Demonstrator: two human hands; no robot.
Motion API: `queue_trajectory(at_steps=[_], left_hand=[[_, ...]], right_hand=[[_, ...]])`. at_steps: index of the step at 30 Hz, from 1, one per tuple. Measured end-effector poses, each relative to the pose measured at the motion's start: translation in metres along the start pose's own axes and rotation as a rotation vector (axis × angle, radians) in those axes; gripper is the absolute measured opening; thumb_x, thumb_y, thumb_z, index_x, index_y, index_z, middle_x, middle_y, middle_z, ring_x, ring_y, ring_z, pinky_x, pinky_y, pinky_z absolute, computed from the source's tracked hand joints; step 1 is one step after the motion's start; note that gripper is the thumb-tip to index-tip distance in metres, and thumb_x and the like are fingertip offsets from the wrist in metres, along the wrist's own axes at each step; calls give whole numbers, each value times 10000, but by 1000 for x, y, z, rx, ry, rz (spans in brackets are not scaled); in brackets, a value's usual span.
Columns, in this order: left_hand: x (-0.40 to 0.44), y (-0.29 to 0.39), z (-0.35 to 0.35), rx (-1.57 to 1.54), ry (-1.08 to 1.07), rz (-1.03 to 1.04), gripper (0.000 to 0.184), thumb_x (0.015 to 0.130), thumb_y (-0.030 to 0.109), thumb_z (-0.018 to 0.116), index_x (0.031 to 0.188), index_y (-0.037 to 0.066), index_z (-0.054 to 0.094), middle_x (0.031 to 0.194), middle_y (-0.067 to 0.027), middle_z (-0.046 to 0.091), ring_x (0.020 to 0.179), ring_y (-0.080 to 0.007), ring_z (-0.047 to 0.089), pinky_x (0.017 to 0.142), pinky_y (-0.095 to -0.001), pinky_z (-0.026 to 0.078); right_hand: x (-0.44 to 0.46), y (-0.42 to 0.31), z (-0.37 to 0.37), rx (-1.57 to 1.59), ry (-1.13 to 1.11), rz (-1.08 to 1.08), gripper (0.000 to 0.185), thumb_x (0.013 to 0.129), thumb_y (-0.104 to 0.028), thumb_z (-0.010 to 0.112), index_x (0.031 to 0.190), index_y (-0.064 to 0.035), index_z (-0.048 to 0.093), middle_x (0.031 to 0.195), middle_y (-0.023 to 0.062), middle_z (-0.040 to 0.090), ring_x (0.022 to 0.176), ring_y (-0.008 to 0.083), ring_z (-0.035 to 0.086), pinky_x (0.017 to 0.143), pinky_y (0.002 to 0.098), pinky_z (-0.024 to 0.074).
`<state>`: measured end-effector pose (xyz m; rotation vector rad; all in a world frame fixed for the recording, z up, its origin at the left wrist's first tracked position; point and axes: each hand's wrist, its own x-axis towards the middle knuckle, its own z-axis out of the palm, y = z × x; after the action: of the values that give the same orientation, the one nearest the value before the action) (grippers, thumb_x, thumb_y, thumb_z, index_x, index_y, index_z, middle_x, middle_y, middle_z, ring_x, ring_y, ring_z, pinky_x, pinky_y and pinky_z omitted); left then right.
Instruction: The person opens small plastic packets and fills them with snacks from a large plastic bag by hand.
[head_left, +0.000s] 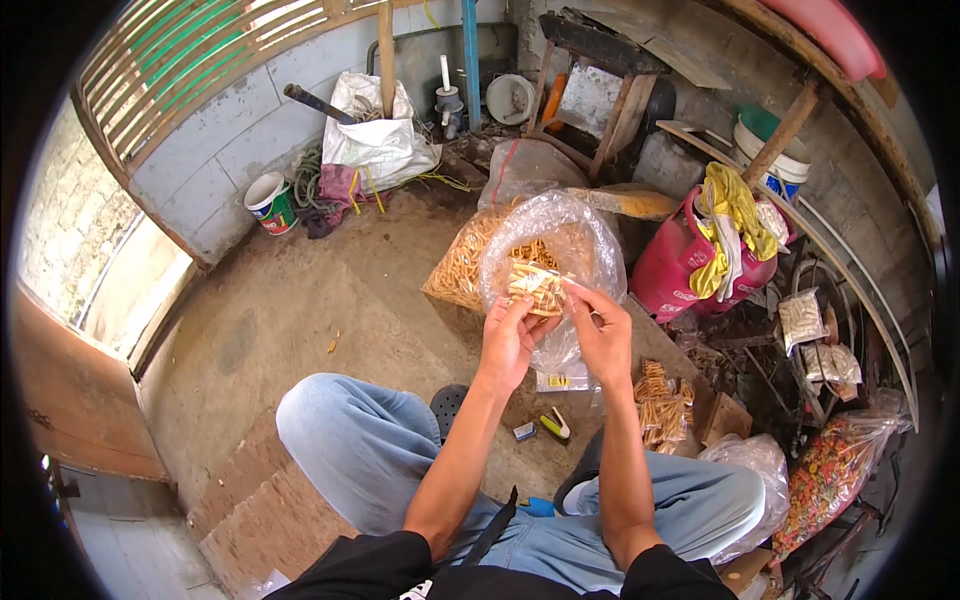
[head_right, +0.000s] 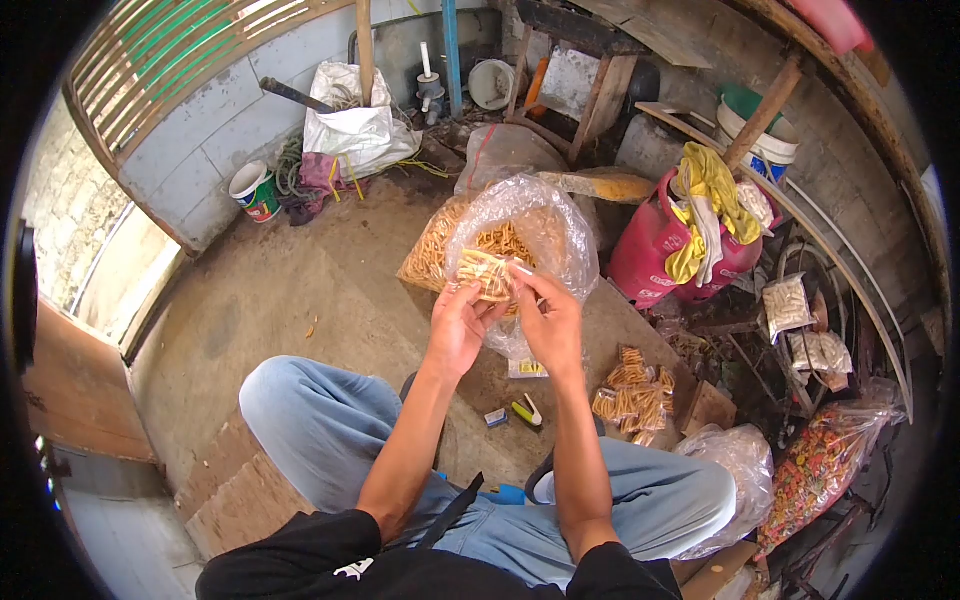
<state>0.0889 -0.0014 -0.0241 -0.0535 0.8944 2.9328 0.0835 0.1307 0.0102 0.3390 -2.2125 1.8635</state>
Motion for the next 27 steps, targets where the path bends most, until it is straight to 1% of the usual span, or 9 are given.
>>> queue_trajectory(at_steps=[2, 4, 8, 10, 16, 20, 23, 25, 27], left_hand=[[0, 1, 2, -6, -10, -5, 302, 925, 133, 504, 1223, 102, 468, 1145, -60, 604, 1027, -181, 607, 878, -350, 513], [0, 1, 1, -13, -21, -11, 300, 927, 137, 501, 1223, 102, 467, 1148, -63, 603, 1034, -183, 603, 886, -352, 508], [3, 1, -5, -34, -23, -14, 287, 931, 148, 499, 1210, 88, 473, 1145, -73, 603, 1039, -190, 599, 899, -352, 504], [3, 2, -8, -58, -14, -26, 280, 932, 151, 501, 1202, 78, 477, 1141, -78, 604, 1036, -193, 599, 896, -352, 509], [7, 4, -13, -152, -3, -14, 255, 936, 156, 497, 1156, 26, 498, 1134, -97, 607, 1042, -212, 599, 908, -362, 528], [7, 1, -12, -194, -8, -34, 287, 954, 167, 470, 1186, 1, 484, 1155, -128, 595, 1032, -227, 607, 911, -358, 532], [5, 2, -8, -266, -18, -59, 328, 973, 214, 441, 1209, -12, 471, 1156, -146, 594, 1023, -238, 615, 914, -359, 531], [5, 3, -9, -311, -27, -71, 352, 982, 248, 422, 1218, -10, 467, 1161, -146, 595, 1034, -242, 614, 936, -371, 518], [6, 4, -10, -310, -8, -49, 389, 989, 291, 401, 1231, -8, 461, 1172, -142, 595, 1061, -253, 605, 971, -391, 491]], right_hand=[[0, 0, 1, 115, 52, 11, 260, 863, -23, 600, 1114, -55, 661, 795, 47, 559, 714, 94, 500, 637, 232, 402], [1, 1, -4, -175, -46, -102, 247, 872, -17, 589, 1105, -48, 664, 802, 31, 566, 707, 83, 498, 630, 228, 405], [1, -6, -7, -240, -82, -86, 220, 887, -22, 576, 1092, -30, 657, 835, 17, 605, 727, 69, 521, 653, 217, 423], [2, 1, -9, 105, -48, 49, 185, 900, -35, 574, 1067, -26, 654, 871, 19, 641, 760, 62, 546, 683, 211, 440], [5, -11, -23, 185, 24, 130, 160, 887, -87, 635, 1028, -13, 655, 945, 39, 649, 807, 78, 561, 716, 219, 451], [7, 7, -21, 147, 67, -51, 168, 871, -93, 658, 1008, 5, 660, 1064, 59, 616, 878, 83, 554, 759, 226, 446], [5, 8, -19, 306, 89, 130, 152, 869, -102, 660, 982, -1, 672, 1135, 58, 578, 932, 89, 538, 787, 252, 438], [5, 12, -21, 686, 136, 267, 166, 873, -123, 653, 998, -14, 668, 1073, 36, 604, 954, 99, 542, 791, 275, 431], [5, 10, -21, 730, 140, 299, 176, 878, -147, 648, 1004, -24, 662, 1043, 26, 614, 951, 104, 547, 786, 283, 427]])
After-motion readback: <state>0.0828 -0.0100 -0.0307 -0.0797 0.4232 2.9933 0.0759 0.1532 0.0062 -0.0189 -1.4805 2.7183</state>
